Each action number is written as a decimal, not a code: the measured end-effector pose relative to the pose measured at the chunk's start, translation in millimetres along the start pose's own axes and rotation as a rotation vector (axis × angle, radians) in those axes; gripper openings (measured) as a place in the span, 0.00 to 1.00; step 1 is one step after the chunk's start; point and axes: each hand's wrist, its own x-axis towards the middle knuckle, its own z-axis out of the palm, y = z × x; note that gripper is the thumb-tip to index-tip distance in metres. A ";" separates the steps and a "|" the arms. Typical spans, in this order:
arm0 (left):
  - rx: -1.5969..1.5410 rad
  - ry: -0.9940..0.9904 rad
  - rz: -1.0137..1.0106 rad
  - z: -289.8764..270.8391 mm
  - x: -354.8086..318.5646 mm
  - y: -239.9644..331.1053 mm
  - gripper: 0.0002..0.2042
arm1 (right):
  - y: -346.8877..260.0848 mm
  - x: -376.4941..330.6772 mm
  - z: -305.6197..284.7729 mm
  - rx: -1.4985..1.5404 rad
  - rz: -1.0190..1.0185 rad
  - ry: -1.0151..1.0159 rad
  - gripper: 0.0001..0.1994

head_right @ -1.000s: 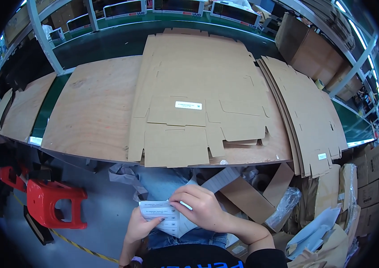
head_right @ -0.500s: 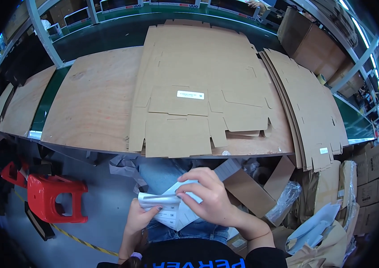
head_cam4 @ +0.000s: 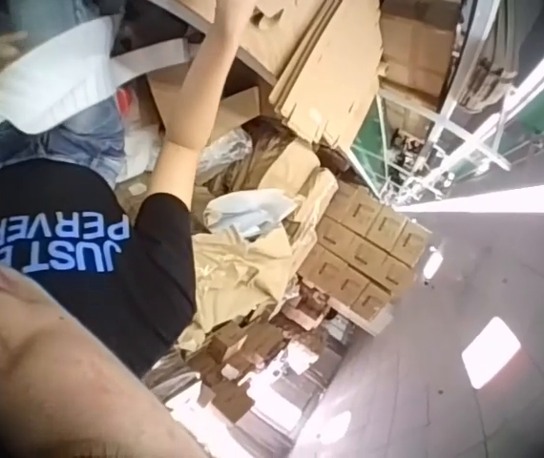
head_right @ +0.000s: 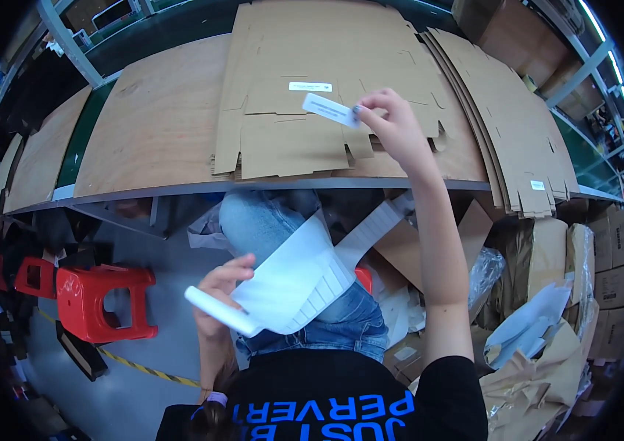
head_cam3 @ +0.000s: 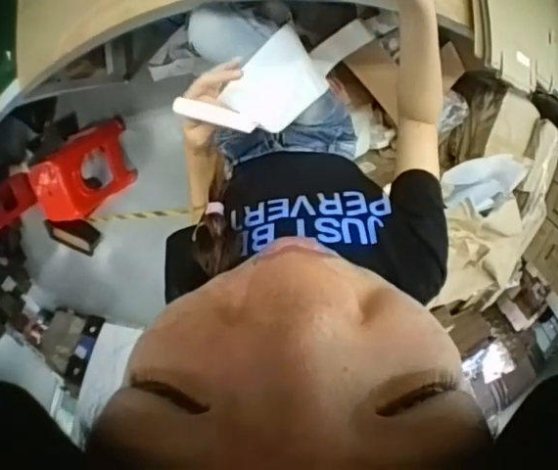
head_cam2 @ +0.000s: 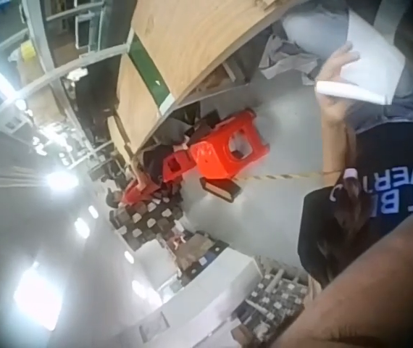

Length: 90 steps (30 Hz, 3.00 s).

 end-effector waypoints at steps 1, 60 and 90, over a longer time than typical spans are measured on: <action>-0.161 -0.011 0.035 -2.4 -0.7 -3.7 0.10 | 8.1 8.4 2.1 -0.074 -0.039 -0.059 0.08; -0.571 0.248 -0.587 -41.0 14.6 -72.5 0.19 | 9.7 16.2 49.1 -0.597 -0.596 -0.373 0.12; -0.671 0.457 -0.434 -36.7 44.9 -72.8 0.29 | 22.5 79.0 59.4 -1.076 -0.952 -0.353 0.13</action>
